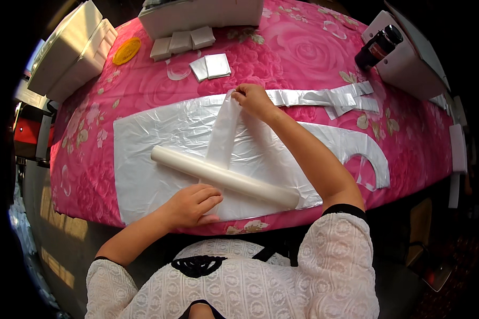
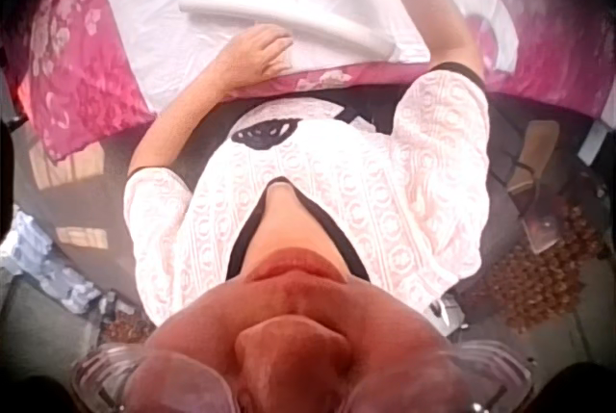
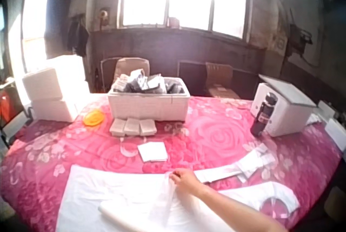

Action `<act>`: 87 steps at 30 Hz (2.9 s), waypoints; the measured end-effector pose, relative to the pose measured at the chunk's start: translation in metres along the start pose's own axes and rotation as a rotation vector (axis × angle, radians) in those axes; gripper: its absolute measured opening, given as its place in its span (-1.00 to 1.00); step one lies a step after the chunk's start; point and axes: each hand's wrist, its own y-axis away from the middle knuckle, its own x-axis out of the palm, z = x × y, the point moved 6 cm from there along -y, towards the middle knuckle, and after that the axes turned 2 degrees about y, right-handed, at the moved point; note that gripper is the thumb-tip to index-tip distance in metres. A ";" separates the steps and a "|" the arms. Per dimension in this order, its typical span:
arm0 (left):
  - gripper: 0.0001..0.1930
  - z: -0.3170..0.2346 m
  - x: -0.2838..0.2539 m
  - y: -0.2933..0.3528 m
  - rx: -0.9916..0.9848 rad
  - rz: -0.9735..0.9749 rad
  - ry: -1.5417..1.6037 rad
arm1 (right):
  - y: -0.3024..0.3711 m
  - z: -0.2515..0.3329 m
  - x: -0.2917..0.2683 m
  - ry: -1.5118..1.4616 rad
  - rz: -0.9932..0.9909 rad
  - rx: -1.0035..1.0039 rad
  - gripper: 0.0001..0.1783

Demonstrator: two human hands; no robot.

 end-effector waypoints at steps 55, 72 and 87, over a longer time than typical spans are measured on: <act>-0.15 0.002 0.060 0.009 -0.021 0.194 -0.163 | 0.177 -0.018 -0.083 0.778 -0.424 0.151 -0.53; -0.45 -0.042 0.117 0.029 -0.218 0.002 -0.599 | 0.129 0.068 0.054 0.658 -0.051 -0.565 -0.52; -0.62 -0.039 0.074 0.056 0.018 0.055 -0.193 | 0.204 0.067 0.083 0.478 0.524 -0.705 -0.38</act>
